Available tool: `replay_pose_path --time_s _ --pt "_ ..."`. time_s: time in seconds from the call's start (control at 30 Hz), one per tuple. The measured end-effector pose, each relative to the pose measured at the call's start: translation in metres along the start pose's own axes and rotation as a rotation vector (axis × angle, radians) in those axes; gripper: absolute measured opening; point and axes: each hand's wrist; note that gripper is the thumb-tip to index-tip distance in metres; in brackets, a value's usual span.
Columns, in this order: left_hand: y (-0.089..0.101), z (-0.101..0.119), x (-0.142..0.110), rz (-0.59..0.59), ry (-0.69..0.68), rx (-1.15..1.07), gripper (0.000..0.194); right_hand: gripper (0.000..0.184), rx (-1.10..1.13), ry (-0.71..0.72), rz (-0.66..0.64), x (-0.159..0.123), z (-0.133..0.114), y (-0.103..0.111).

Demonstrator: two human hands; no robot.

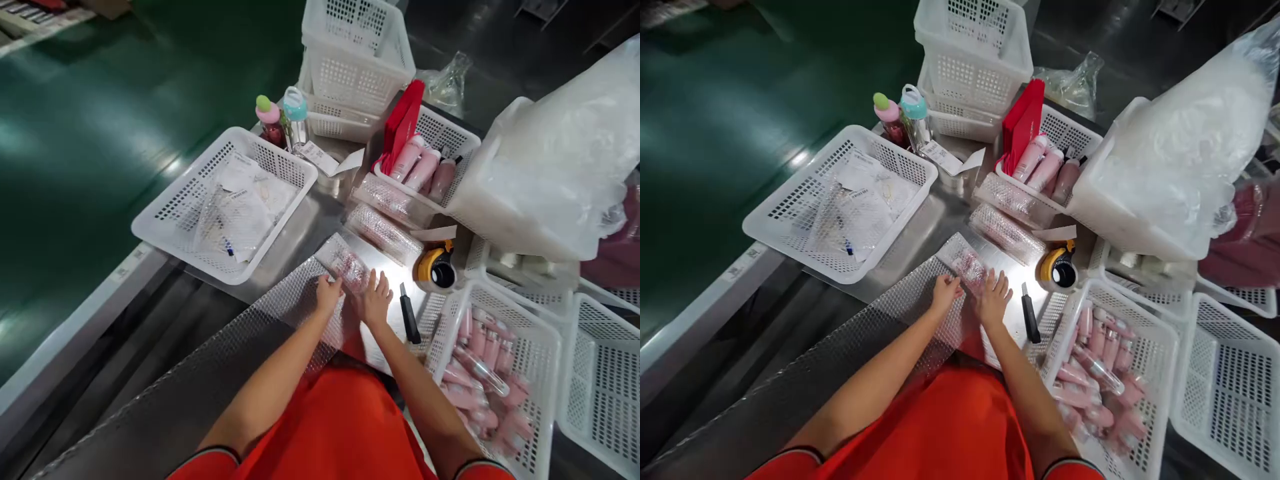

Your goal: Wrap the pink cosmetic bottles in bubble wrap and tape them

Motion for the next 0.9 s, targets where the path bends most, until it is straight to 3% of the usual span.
replay_pose_path --time_s 0.1,0.2,0.3,0.43,0.53,0.67,0.77,0.9 --pt "-0.012 0.017 0.019 -0.008 0.130 -0.039 0.055 0.073 0.089 -0.138 0.103 -0.024 0.009 -0.015" --pt "-0.015 0.024 0.026 -0.008 0.183 -0.021 0.062 0.049 0.121 -0.129 0.067 -0.019 0.022 -0.013" --pt "-0.015 0.026 0.028 -0.028 0.210 -0.009 0.050 0.041 0.117 -0.102 0.003 -0.003 0.043 0.005" --pt "-0.016 0.029 0.028 -0.079 0.243 -0.050 0.036 0.038 0.247 -0.184 0.086 -0.009 0.056 0.021" --pt "-0.016 0.031 0.029 -0.100 0.267 -0.074 0.039 0.034 0.502 -0.364 0.097 -0.036 0.040 0.005" --pt "-0.013 0.035 0.030 -0.128 0.305 -0.064 0.037 0.040 0.884 -0.679 -0.031 -0.062 0.011 -0.037" --pt "-0.013 0.037 0.030 -0.149 0.336 -0.042 0.039 0.028 0.962 -0.665 -0.048 -0.060 0.006 -0.055" --pt "-0.014 0.042 0.032 -0.171 0.380 -0.020 0.034 0.019 0.961 -0.528 0.024 -0.046 0.027 -0.046"
Point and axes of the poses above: each hand's wrist, its own x-axis towards the middle knuckle, its own y-axis out of the back of the hand, z = x × y, and after that the axes turned 10 degrees about -y, right-handed
